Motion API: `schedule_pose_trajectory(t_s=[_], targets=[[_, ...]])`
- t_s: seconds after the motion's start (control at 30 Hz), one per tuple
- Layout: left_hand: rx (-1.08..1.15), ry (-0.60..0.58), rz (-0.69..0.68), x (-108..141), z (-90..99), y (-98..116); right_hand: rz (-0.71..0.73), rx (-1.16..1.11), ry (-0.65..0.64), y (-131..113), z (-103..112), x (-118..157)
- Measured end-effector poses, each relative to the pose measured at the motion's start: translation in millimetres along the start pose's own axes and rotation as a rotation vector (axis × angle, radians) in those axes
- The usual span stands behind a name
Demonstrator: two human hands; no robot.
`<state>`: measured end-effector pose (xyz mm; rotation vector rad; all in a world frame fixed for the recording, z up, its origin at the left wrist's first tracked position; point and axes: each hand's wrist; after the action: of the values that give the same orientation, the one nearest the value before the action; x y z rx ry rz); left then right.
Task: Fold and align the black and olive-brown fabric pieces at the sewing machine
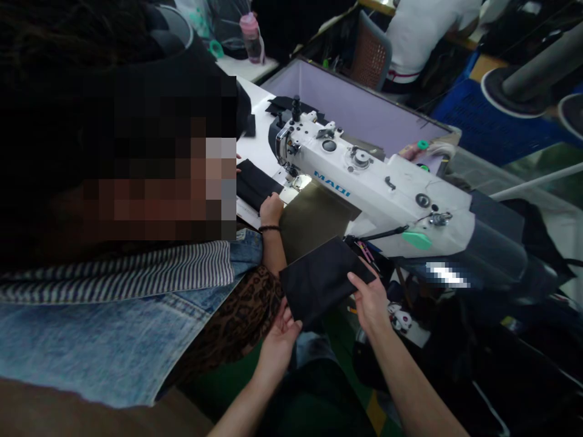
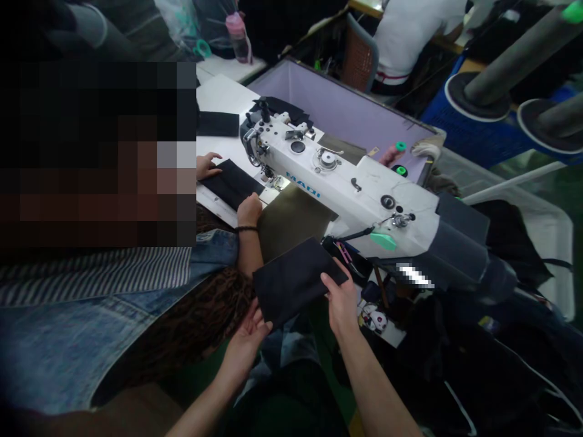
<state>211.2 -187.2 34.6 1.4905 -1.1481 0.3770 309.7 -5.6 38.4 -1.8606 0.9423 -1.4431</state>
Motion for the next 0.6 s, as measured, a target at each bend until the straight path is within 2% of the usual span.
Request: schedule_pose_trajectory(t_s=[0.1, 0.2, 0.43, 0.6], targets=[[-0.034, 0.049, 0.013, 1, 2.2, -3, -0.002, 0.004, 0.002, -7, 4, 3], [-0.054, 0.049, 0.008, 0, -1.7, -2, 0.008, 0.002, 0.008, -12, 6, 3], [-0.082, -0.052, -0.023, -3, -23.7, 15, -0.001, -0.022, 0.049, -18, 11, -9], [0.028, -0.144, -0.032, -3, -49.1, 36, -0.036, -0.121, 0.081, -20, 11, -13]])
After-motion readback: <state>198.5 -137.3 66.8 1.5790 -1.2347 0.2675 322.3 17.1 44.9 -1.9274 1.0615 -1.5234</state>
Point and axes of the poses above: each hand's wrist, its own x-axis away from the middle knuckle, its own z-axis out of the back of the hand, y = z × x, and after that the axes turned 2 degrees about z, right-handed
